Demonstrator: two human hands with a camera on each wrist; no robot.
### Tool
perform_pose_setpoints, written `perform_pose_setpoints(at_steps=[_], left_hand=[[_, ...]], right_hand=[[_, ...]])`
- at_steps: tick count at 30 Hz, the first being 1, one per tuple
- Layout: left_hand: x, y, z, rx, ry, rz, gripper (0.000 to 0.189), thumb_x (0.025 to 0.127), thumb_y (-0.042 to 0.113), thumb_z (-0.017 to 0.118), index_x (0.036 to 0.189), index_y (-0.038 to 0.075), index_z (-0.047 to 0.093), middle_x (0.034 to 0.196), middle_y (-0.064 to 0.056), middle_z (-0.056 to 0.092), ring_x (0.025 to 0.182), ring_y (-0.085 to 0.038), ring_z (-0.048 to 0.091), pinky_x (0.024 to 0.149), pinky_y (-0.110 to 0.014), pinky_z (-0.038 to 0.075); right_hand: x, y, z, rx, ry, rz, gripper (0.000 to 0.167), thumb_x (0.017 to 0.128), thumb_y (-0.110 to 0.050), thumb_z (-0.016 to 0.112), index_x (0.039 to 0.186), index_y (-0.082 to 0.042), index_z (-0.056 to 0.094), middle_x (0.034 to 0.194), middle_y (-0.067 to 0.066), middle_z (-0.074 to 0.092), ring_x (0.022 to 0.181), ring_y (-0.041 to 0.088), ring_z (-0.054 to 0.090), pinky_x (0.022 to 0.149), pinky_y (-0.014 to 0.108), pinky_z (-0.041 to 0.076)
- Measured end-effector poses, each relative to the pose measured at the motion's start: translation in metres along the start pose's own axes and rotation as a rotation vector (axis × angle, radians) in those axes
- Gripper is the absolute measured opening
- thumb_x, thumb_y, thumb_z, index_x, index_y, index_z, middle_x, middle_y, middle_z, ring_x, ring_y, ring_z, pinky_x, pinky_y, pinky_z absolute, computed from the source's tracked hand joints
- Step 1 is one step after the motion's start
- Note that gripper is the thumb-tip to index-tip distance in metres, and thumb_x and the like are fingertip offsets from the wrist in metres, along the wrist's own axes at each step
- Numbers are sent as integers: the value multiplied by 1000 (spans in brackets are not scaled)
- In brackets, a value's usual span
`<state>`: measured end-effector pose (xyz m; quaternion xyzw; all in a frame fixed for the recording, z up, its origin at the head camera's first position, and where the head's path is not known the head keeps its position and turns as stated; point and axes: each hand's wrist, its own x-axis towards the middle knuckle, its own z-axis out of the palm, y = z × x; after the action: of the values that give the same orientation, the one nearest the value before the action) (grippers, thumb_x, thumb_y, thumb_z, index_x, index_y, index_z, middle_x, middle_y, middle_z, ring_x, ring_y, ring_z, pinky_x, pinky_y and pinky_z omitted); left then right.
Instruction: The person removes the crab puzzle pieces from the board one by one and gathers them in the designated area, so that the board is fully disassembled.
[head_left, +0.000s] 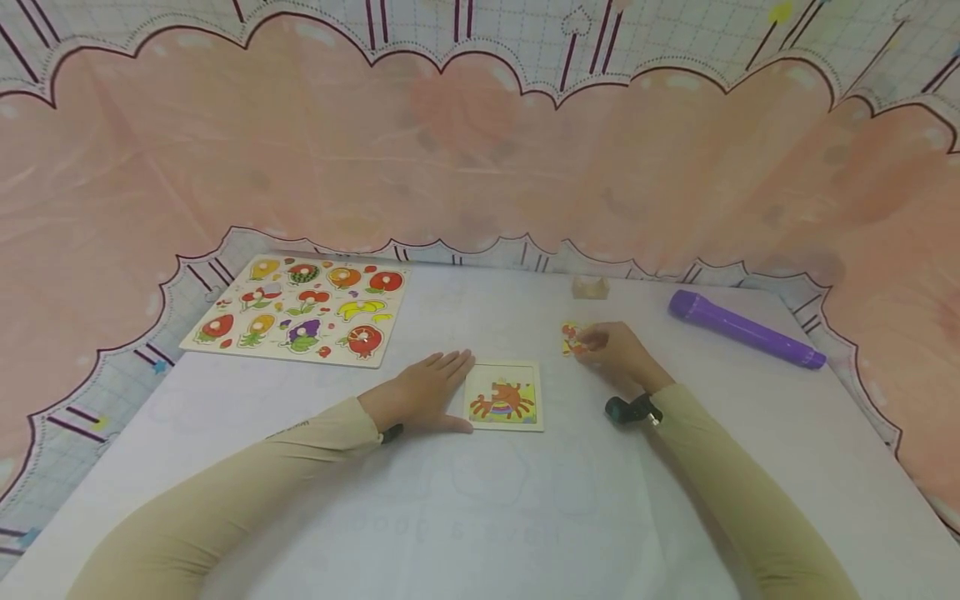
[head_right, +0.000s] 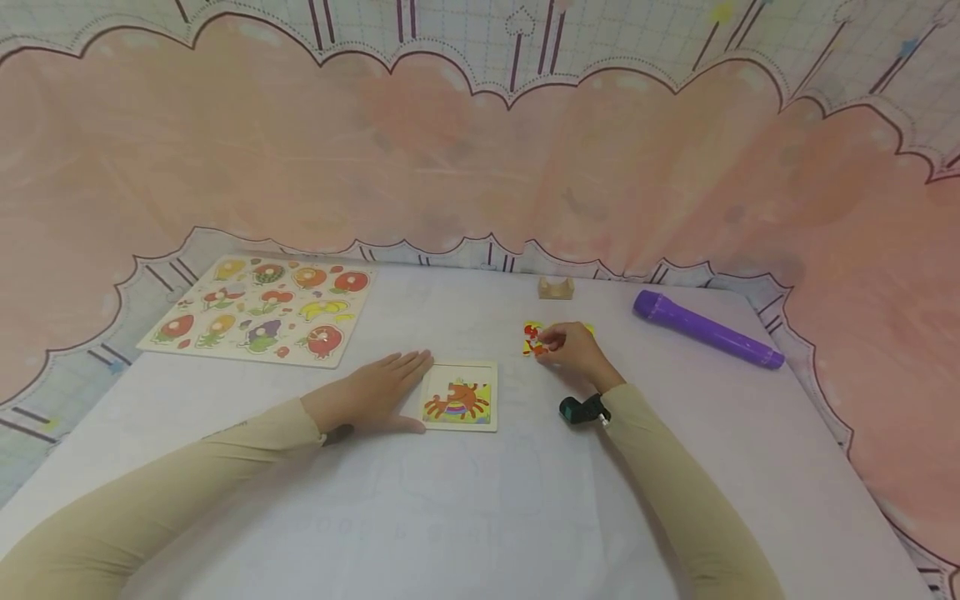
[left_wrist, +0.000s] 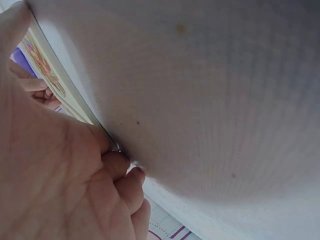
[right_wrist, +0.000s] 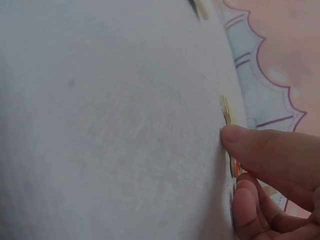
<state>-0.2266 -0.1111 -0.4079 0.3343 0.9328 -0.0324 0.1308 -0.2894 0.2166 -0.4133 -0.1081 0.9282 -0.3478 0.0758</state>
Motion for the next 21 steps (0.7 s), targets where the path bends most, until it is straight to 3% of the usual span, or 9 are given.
perform_pose_setpoints(at_steps=[13, 21], left_hand=[[-1, 1, -1, -13, 12, 7, 102, 81, 70, 52, 150, 4, 16, 158, -12, 16, 146, -28, 17, 120, -43, 18], [-3, 3, -3, -11, 6, 0, 101, 81, 69, 53, 150, 4, 17, 158, -12, 16, 146, -27, 17, 120, -43, 18]], right_hand=[[0, -2, -2, -56, -18, 7, 34, 83, -15, 70, 112, 1, 66, 113, 21, 65, 100, 32, 59, 86, 41, 50], [-6, -5, -3, 53, -21, -21, 41, 82, -14, 70, 119, 3, 60, 117, 22, 64, 106, 33, 61, 91, 41, 51]])
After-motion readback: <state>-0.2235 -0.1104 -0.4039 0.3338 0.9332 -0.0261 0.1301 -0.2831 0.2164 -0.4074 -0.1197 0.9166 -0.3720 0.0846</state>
